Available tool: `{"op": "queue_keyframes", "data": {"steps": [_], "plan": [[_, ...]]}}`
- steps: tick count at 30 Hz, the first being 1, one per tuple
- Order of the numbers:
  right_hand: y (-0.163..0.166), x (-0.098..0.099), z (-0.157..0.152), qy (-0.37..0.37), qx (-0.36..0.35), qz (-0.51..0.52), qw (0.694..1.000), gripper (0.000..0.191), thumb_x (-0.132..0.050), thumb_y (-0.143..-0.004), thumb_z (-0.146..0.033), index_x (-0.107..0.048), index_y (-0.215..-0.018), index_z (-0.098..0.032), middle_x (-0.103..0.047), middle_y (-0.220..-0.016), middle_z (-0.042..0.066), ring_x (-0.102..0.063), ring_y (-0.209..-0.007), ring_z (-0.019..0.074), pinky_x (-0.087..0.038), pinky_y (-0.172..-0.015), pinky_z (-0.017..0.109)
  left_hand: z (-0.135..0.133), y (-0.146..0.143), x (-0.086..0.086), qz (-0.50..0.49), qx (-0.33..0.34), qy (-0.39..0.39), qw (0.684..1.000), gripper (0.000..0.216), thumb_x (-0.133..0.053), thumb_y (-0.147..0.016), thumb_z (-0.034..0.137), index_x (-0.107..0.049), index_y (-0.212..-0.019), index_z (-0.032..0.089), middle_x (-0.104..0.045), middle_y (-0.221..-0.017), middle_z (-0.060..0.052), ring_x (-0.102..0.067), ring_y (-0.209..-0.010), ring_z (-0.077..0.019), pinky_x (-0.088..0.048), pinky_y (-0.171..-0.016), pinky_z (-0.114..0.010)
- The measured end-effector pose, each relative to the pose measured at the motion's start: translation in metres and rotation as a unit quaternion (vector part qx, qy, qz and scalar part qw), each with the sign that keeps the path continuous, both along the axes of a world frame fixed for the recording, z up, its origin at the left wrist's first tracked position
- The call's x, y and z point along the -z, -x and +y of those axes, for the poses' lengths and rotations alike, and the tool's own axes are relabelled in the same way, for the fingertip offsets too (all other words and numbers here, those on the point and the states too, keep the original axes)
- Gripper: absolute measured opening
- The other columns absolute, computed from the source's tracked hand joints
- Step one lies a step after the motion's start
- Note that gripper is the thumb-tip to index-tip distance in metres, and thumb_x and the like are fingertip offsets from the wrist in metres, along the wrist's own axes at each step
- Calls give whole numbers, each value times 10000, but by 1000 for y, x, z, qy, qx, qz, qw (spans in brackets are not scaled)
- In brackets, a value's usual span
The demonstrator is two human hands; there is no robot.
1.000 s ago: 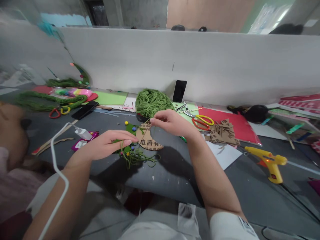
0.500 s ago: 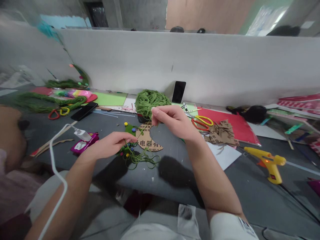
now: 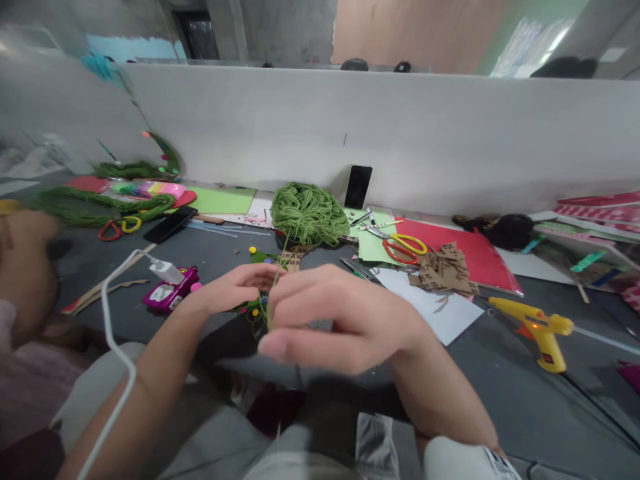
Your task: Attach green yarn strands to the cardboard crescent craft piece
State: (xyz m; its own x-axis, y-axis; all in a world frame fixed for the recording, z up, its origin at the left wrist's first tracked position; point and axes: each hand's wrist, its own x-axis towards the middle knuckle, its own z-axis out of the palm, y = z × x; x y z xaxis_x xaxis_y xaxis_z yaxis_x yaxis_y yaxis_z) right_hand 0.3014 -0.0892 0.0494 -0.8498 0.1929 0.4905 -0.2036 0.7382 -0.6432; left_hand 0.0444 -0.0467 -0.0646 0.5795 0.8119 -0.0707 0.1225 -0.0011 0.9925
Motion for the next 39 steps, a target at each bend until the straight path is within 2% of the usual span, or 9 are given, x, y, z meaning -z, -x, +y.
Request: {"op": "queue_keyframes", "data": {"steps": [6,11,15,21,25,27,31,34,39], "plan": [[18,13,-25,-133,-72,-155,976,360,-511,-1034,-313,-575,-703,-184,-661,-757,31,-553,-692,136,-437,-712,298,-3,-15,-6,-165,-63,157,972,504,-713,-860,524,-707,-1193,146,-745,-1195,-177,-719,-1091,-287,-567,-905,-380],[29,24,-33,-167,-94,-237,952,361,-492,-1034,-349,-619,-739,-185,-688,-806,12,-555,-701,144,-422,-692,321,-7,-31,-6,-174,-164,109,965,319,-797,-833,431,-714,-916,134,-707,-803,-44,-647,-693,-114,-474,-612,-203],[30,24,-30,-153,-81,-271,947,350,-482,-1042,-343,-652,-786,-175,-706,-858,24,-564,-732,146,-402,-686,317,-9,-30,-12,-169,-181,62,967,296,-815,-805,390,-664,-769,138,-645,-695,0,-545,-588,-76,-408,-557,-191],[24,34,10,41,-46,-323,944,465,-548,-1001,-544,-642,-744,-167,-669,-767,16,-537,-669,116,-376,-630,259,-23,-11,-37,-79,-181,-89,976,232,-745,-888,371,-681,-819,160,-669,-710,-7,-568,-650,-107,-432,-621,-218],[30,66,61,236,117,-192,945,565,-506,-966,-677,-649,-816,-152,-628,-763,15,-535,-680,116,-418,-658,253,-30,-5,-47,-65,-165,-145,973,227,-726,-906,359,-689,-803,160,-666,-726,-15,-562,-669,-118,-436,-647,-235],[38,86,83,389,179,-83,900,611,-480,-962,-705,-676,-876,-133,-656,-801,45,-576,-718,130,-460,-705,267,-33,-5,-50,-48,-148,-159,975,227,-731,-896,352,-695,-783,158,-662,-739,-21,-558,-687,-125,-439,-668,-244],[51,111,102,628,161,6,761,477,-480,-1024,-549,-685,-994,-119,-677,-838,50,-601,-697,112,-479,-688,253,-37,-10,-50,15,-68,-164,984,230,-705,-901,362,-703,-777,169,-665,-785,-39,-572,-726,-157,-454,-701,-275],[48,112,105,665,175,73,723,249,-582,-998,-363,-674,-974,-133,-659,-788,13,-586,-661,85,-479,-668,221,-39,-14,-44,95,35,-181,978,190,-660,-931,340,-728,-835,191,-716,-916,-64,-636,-856,-199,-482,-835,-308],[24,90,111,535,282,214,767,191,-684,-914,-340,-668,-878,-153,-612,-697,-15,-547,-613,77,-455,-608,203,-33,-19,-31,136,16,-199,970,199,-633,-948,356,-740,-866,210,-742,-1049,-81,-659,-1030,-251,-467,-966,-351]]}}
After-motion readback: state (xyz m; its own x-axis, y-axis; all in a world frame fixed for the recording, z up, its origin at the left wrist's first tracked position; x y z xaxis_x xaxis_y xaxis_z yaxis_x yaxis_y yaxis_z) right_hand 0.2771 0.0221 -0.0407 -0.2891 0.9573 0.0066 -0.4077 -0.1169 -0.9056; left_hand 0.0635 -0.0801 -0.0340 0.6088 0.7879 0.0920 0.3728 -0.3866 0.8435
